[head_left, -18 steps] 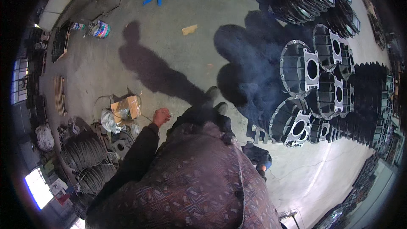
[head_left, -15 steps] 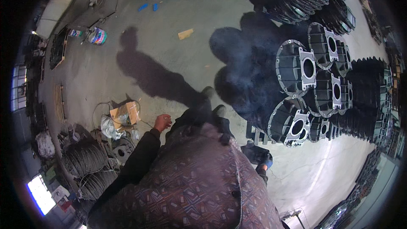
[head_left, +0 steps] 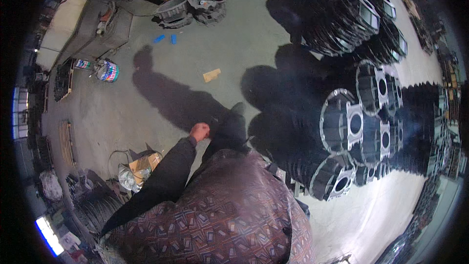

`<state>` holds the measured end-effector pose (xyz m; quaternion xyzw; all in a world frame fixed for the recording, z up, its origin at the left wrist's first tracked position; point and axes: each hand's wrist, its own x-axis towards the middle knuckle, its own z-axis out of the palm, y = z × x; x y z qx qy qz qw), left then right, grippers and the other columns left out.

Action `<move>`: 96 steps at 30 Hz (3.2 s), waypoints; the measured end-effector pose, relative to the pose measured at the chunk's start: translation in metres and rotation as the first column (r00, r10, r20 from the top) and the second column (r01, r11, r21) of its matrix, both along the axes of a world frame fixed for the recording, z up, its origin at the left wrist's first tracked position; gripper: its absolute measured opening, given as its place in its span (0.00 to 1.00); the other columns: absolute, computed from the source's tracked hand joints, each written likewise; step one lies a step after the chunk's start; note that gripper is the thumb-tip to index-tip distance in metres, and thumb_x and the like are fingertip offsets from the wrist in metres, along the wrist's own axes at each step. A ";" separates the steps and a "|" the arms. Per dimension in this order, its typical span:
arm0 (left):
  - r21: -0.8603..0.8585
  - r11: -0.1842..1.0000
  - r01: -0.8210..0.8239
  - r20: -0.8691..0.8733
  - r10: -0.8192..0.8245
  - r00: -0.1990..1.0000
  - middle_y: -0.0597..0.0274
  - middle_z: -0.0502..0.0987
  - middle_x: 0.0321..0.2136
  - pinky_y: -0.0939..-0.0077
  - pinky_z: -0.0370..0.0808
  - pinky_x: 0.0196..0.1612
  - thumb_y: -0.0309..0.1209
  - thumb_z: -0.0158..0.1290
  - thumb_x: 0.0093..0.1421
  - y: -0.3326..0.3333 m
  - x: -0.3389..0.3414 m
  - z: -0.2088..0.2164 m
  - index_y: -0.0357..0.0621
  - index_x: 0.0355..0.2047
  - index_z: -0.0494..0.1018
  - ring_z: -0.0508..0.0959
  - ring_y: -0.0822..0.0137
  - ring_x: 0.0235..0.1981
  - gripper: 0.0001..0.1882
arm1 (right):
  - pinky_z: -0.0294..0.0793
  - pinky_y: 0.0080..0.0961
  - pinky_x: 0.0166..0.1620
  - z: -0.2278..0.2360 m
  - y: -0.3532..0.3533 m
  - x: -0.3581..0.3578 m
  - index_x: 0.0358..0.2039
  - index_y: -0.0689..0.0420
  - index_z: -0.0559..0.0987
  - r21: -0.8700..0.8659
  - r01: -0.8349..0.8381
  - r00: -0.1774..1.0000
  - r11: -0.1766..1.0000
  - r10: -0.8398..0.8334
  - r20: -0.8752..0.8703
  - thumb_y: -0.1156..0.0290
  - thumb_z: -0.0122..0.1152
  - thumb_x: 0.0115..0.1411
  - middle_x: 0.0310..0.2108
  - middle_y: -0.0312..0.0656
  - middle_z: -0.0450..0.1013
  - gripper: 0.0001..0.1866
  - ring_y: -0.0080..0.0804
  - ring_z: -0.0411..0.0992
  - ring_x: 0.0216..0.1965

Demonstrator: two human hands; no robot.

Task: The person repeatedly picks up two circular metal parts from a pile on the floor and stacks them onto a growing vertical column. They handle the parts by hand, lifting and placing them one pair at a time to build the stack.

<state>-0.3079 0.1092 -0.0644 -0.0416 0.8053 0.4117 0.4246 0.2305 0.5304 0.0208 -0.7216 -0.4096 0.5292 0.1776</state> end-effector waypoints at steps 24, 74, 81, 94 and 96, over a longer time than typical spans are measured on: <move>0.645 0.438 0.627 -0.462 -0.431 0.775 0.55 0.85 0.41 0.71 0.82 0.48 0.29 0.55 0.71 0.380 -0.073 0.316 0.37 0.49 0.80 0.84 0.69 0.43 0.11 | 0.81 0.36 0.49 0.271 0.007 -0.288 0.61 0.58 0.76 0.416 0.302 0.864 0.858 -0.062 -0.500 0.62 0.50 0.73 0.54 0.49 0.78 0.21 0.42 0.79 0.51; 0.627 0.226 0.746 0.445 -0.890 -0.103 0.57 0.62 0.72 0.63 0.64 0.71 0.27 0.60 0.64 0.485 0.201 0.249 0.46 0.76 0.49 0.65 0.65 0.70 0.45 | 0.73 0.27 0.34 0.210 -0.047 -0.252 0.35 0.60 0.84 0.410 -0.011 0.919 0.912 0.171 -0.356 0.55 0.66 0.69 0.28 0.31 0.78 0.19 0.18 0.69 0.30; 0.714 0.424 0.557 0.602 -0.778 -0.180 0.62 0.62 0.71 0.57 0.67 0.70 0.24 0.60 0.65 0.460 0.189 0.310 0.52 0.78 0.47 0.69 0.59 0.65 0.47 | 0.71 0.35 0.34 0.220 -0.055 -0.267 0.39 0.58 0.81 0.614 -0.208 0.913 0.761 0.376 -0.156 0.66 0.69 0.60 0.28 0.45 0.73 0.11 0.38 0.69 0.27; 0.379 -0.434 0.817 -0.295 -0.894 -0.338 0.48 0.83 0.47 0.61 0.81 0.51 0.29 0.59 0.65 0.493 0.113 0.166 0.42 0.57 0.76 0.83 0.53 0.50 0.20 | 0.80 0.30 0.40 0.062 -0.262 -0.181 0.43 0.60 0.84 0.054 0.556 0.827 0.829 -0.559 0.066 0.55 0.61 0.67 0.34 0.45 0.84 0.20 0.33 0.82 0.36; -0.386 -0.738 0.553 -0.795 -0.037 -0.605 0.49 0.85 0.41 0.63 0.82 0.46 0.30 0.61 0.61 0.503 0.063 0.130 0.44 0.46 0.82 0.85 0.54 0.45 0.13 | 0.80 0.32 0.36 -0.005 -0.343 -0.174 0.40 0.62 0.85 -0.066 0.667 0.741 0.742 -0.652 0.158 0.57 0.60 0.67 0.32 0.45 0.84 0.19 0.33 0.82 0.30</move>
